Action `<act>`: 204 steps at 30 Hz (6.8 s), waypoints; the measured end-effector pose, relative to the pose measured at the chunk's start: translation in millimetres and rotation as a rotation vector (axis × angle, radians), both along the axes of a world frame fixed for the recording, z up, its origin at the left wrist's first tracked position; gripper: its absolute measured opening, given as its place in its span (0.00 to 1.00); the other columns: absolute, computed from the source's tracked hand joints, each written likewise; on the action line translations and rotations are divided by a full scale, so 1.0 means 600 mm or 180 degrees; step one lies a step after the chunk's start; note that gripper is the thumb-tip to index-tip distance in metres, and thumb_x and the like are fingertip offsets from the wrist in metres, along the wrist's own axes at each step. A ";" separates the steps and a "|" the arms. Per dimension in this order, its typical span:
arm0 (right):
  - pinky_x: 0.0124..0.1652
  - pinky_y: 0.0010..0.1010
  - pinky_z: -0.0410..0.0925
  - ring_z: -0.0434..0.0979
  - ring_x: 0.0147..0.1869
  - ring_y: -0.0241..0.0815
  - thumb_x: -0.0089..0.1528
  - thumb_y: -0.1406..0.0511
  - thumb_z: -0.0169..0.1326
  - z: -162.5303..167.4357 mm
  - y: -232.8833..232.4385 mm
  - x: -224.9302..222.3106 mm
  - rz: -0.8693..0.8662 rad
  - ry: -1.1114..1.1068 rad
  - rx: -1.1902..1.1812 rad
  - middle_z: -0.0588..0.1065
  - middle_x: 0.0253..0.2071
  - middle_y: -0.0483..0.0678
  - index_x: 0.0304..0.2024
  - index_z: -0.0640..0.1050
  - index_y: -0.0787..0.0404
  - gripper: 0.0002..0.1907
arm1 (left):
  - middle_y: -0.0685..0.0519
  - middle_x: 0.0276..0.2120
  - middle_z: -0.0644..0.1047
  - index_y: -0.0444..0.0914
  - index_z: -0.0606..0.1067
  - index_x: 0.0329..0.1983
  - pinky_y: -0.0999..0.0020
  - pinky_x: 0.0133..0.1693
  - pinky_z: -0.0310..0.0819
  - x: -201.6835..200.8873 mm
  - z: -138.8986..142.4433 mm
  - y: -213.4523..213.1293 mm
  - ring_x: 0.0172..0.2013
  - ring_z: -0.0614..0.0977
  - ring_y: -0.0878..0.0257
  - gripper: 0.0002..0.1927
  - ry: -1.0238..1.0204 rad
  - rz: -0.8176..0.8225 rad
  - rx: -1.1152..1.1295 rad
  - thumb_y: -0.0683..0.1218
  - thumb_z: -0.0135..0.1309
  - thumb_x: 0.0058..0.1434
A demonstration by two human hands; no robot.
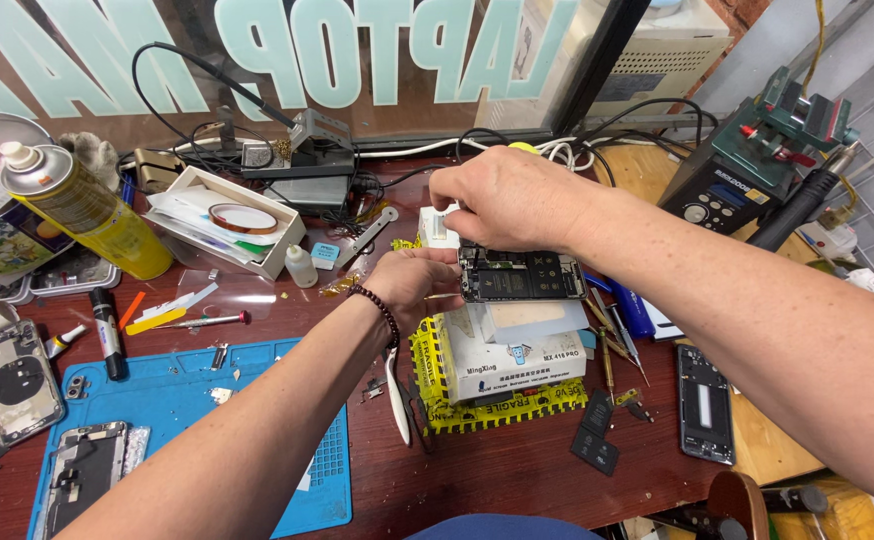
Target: The person uses a screwdriver to unscrew components inside an opened smartphone chassis resting on a box, then uses a pry tool and their hands to lift and adjust internal parts and the battery area, working through the phone's interior throughout the episode.
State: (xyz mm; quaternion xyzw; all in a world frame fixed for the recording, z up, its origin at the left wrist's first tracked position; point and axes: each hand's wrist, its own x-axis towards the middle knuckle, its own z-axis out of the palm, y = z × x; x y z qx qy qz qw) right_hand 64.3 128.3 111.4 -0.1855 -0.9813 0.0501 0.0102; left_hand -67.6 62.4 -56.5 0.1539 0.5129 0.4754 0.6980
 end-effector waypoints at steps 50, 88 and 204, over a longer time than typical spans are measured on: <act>0.44 0.48 0.72 0.81 0.43 0.58 0.57 0.63 0.58 -0.009 0.000 -0.014 -0.0536 -0.0093 -0.0105 0.80 0.34 0.56 0.42 0.80 0.58 0.11 | 0.50 0.35 0.79 0.33 0.75 0.47 0.62 0.38 0.82 -0.007 -0.029 0.008 0.34 0.81 0.60 0.09 -0.0292 0.0058 0.0045 0.34 0.53 0.64; 0.43 0.33 0.75 0.80 0.43 0.41 0.64 0.67 0.58 -0.354 0.015 0.454 -0.4577 0.1640 -0.3515 0.80 0.43 0.50 0.48 0.81 0.63 0.11 | 0.55 0.41 0.81 0.41 0.75 0.50 0.65 0.43 0.79 0.014 0.048 -0.054 0.40 0.81 0.65 0.11 -0.0327 0.0297 -0.0172 0.47 0.44 0.72; 0.40 0.39 0.74 0.82 0.42 0.55 0.63 0.68 0.59 -0.066 -0.032 0.044 -0.0090 0.1680 -0.0218 0.80 0.41 0.56 0.57 0.76 0.58 0.18 | 0.50 0.33 0.79 0.34 0.79 0.44 0.65 0.35 0.79 0.013 -0.023 0.001 0.31 0.80 0.61 0.07 -0.0316 0.0026 0.0154 0.39 0.51 0.67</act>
